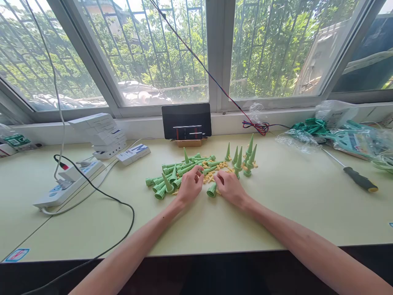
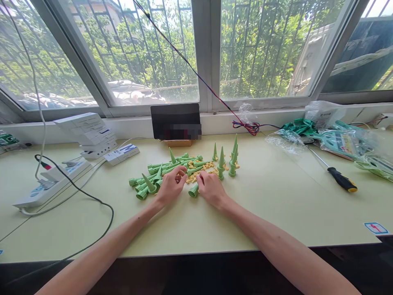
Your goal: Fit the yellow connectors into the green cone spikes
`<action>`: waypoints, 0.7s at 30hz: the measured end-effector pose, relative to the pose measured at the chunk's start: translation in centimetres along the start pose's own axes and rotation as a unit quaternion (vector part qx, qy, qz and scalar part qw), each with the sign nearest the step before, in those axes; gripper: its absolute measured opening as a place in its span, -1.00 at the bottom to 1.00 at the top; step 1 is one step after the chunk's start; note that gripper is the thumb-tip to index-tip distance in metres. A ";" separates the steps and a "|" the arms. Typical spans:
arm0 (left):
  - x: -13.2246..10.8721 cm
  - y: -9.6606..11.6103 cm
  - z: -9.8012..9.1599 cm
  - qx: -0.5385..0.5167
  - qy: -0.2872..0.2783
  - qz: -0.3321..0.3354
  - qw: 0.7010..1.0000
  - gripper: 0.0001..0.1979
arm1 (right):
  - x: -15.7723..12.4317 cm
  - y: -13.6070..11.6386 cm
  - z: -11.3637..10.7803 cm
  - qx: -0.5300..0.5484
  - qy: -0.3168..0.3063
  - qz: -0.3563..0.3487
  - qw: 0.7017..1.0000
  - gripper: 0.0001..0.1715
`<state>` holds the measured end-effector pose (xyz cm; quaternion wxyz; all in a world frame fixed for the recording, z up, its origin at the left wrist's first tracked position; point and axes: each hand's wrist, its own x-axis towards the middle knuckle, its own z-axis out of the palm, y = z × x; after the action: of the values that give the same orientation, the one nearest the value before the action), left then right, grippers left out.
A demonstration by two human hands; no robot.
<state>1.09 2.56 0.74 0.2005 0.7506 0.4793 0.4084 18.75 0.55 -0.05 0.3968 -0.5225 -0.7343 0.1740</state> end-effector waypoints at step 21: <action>0.1 -0.4 0.1 0.101 -0.050 0.021 0.993 -0.95 | 0.1 -0.1 0.0 -0.018 -0.007 -0.025 0.999 -0.55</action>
<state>0.97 2.84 0.38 0.1387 0.7967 0.4911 0.3237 18.61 0.60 0.05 0.3865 -0.5092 -0.7532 0.1547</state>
